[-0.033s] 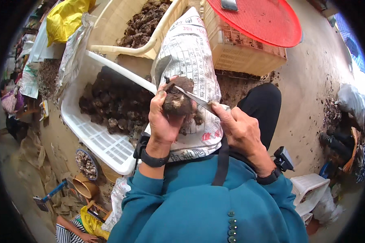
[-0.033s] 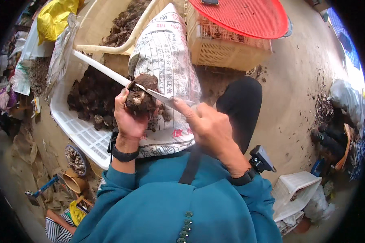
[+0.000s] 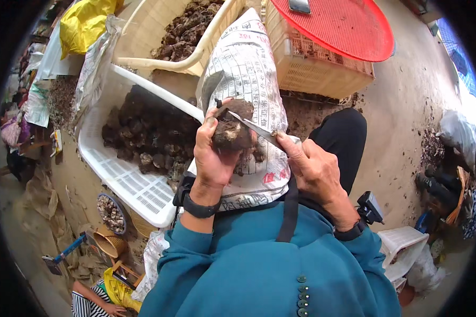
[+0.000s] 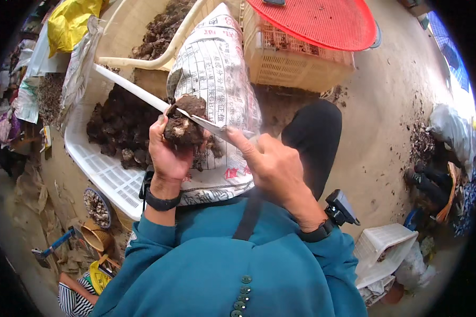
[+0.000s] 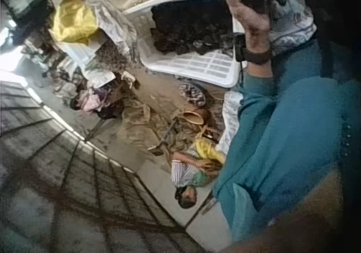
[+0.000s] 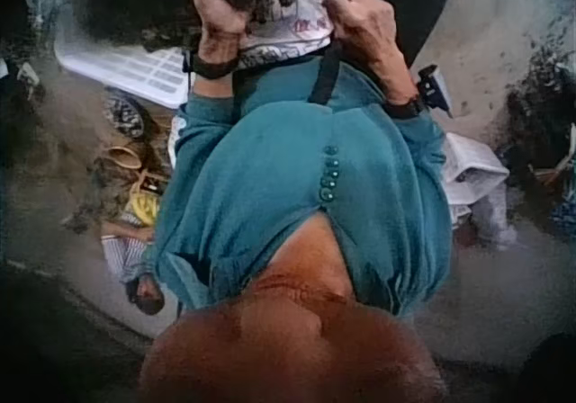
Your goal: The person cleans a taro root by scraping and cutting off the outer skin with a knife while holding it over their lap.
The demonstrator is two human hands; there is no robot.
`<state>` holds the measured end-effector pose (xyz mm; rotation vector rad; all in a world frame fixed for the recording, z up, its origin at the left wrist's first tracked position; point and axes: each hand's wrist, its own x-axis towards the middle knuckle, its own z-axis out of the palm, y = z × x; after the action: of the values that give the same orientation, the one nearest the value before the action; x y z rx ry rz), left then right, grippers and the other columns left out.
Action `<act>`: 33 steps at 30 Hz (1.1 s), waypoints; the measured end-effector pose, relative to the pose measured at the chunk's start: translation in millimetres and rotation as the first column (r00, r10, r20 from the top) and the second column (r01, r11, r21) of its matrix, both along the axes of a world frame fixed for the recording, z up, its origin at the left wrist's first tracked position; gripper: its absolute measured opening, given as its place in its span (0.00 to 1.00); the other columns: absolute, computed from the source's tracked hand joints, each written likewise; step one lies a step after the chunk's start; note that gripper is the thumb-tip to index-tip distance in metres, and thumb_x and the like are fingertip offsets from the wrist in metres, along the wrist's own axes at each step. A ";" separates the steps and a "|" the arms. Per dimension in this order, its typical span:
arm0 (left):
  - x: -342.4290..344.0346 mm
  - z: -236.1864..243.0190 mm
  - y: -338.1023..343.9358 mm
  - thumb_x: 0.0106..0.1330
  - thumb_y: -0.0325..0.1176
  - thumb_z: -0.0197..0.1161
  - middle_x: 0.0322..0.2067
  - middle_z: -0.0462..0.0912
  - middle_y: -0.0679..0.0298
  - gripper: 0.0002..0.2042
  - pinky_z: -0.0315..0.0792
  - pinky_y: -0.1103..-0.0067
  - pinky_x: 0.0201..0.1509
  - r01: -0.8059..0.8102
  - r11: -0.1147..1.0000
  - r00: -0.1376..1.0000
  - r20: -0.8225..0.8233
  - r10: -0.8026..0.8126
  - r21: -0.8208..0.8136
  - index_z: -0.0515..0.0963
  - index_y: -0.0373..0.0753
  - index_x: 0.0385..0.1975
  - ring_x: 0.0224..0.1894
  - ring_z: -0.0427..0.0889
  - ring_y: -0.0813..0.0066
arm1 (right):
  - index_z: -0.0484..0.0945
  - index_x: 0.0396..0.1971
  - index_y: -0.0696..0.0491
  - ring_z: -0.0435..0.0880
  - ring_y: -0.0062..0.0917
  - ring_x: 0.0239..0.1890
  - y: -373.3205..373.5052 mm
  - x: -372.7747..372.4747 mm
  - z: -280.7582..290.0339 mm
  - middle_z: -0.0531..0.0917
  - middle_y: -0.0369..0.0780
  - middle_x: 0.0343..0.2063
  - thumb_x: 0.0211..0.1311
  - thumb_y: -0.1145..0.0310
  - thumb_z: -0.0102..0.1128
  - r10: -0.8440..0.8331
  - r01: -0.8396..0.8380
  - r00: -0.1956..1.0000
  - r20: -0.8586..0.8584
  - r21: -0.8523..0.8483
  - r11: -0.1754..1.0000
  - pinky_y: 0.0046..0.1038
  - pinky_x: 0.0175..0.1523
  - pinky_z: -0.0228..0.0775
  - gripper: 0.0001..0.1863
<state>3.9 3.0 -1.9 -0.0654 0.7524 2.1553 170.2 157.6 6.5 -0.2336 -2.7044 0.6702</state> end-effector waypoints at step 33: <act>3.7 26.5 -9.7 0.55 0.37 0.74 0.61 0.70 0.54 0.45 0.59 0.73 0.70 0.099 0.951 0.913 -0.353 -0.205 -0.294 0.57 0.33 0.72 0.64 0.70 0.65 | 0.70 0.67 0.40 0.76 0.35 0.25 16.1 11.1 39.4 0.72 0.40 0.23 0.48 0.79 0.64 0.215 -0.162 0.950 0.228 -0.229 0.960 0.35 0.28 0.66 0.41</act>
<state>7.6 -6.7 24.6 0.2706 1.2328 1.9220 181.4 173.7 45.9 -0.1152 -2.9233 1.0477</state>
